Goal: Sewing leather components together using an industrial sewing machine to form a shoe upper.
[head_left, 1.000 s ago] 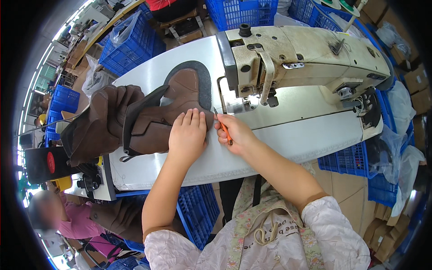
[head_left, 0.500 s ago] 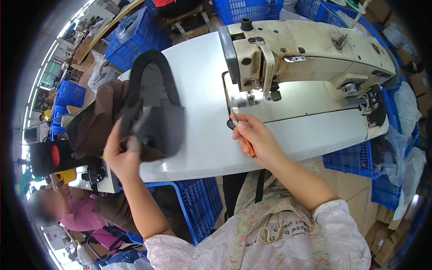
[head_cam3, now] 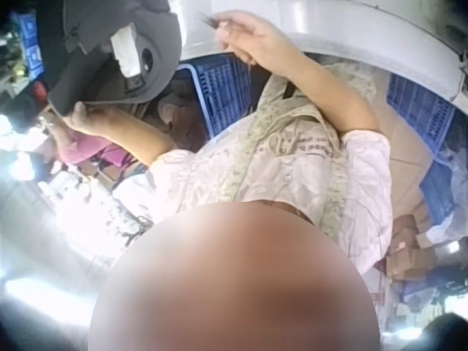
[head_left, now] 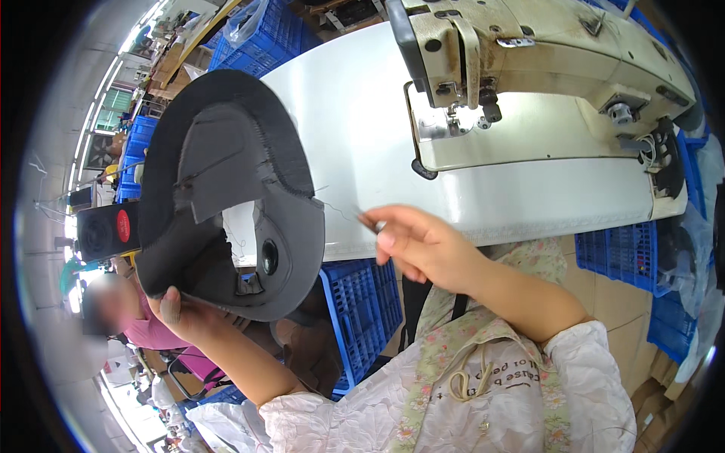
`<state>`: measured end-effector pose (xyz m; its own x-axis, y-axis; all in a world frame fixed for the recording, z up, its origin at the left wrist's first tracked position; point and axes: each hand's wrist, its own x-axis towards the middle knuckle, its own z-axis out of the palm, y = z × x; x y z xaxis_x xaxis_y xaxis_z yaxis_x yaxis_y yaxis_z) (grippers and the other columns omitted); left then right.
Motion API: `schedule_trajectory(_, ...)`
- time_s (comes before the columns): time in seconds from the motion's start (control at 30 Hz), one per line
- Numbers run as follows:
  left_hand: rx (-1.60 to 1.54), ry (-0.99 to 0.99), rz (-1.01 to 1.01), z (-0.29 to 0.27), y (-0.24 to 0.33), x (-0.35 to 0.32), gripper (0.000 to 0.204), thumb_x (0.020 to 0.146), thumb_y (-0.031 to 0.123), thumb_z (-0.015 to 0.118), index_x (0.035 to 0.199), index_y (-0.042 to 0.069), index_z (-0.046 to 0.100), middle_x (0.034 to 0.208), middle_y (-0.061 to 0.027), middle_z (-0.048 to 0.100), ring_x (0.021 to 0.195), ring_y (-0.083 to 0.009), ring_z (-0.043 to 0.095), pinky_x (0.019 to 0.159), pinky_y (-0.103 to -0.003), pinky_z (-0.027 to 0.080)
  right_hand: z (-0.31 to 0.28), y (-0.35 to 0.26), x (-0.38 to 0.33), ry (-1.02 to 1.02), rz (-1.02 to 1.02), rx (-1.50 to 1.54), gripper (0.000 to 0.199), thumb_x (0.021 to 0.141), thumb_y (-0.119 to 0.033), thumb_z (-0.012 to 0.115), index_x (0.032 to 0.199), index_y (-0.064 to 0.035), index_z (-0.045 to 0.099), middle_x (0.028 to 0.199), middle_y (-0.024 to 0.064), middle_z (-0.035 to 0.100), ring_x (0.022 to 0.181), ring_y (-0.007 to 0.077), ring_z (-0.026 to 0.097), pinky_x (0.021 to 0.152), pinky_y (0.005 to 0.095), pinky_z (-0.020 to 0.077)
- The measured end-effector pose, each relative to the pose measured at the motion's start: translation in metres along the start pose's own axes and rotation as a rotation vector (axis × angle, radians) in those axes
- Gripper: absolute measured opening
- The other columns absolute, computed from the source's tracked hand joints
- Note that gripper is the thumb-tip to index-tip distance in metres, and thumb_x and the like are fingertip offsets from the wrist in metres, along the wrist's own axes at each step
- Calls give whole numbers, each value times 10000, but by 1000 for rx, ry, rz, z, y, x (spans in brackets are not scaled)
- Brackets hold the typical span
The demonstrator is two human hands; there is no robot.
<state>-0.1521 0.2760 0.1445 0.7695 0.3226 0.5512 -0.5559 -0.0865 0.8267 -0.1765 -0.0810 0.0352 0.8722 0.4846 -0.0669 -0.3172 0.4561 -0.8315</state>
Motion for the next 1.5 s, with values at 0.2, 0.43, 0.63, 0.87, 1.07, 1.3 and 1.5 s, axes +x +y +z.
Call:
schedule_trajectory(0.2,-209,78,-61,-24,14,-9,454,739,125,622,1173,-5,653,1172,-155,683,1097,-322,650,1019,-447,501,28,29,5,-106,159,495,399,1069,-216,434,1401,4,459,891,79,583,560,79,458,470,220,377)
schedule_trajectory(0.43,-248,71,-65,-46,20,-20,441,754,148,623,1160,-22,655,1170,-167,686,1085,-317,661,1005,-438,513,44,22,5,-154,108,558,393,1072,-225,430,1402,-12,458,893,77,577,566,76,447,485,219,366)
schedule_trajectory(0.63,-177,140,-33,-49,23,-22,431,742,147,614,1135,-24,660,1134,-167,695,1061,-308,669,981,-436,527,50,14,11,-183,72,608,386,1052,-258,488,1340,-1,483,865,73,557,544,75,435,452,234,347)
schedule_trajectory(0.87,-191,147,-36,-49,21,-25,410,740,154,613,1118,2,666,1112,-145,699,1023,-288,675,956,-422,532,54,10,13,-182,133,666,335,1071,-233,451,1339,-40,507,860,52,578,549,69,428,453,214,334)
schedule_trajectory(1.07,-139,224,-28,-36,24,-33,372,701,166,626,1044,31,678,1089,-112,696,1020,-255,661,970,-403,510,57,11,15,-179,149,699,318,1071,-230,449,1311,-34,521,841,52,575,537,62,421,450,212,332)
schedule_trajectory(1.3,-179,388,-62,-44,26,-34,341,649,181,649,958,47,702,1059,-94,698,1010,-239,648,973,-383,493,51,15,15,-220,77,706,318,1059,-207,484,1320,-28,511,857,48,587,557,74,461,488,219,394)
schedule_trajectory(1.5,-169,408,-51,-58,24,-34,458,640,208,670,1054,14,696,1094,-129,699,1033,-287,656,980,-413,507,37,3,18,323,-727,-838,348,915,-123,674,1236,-13,595,903,87,660,659,220,640,595,311,513)
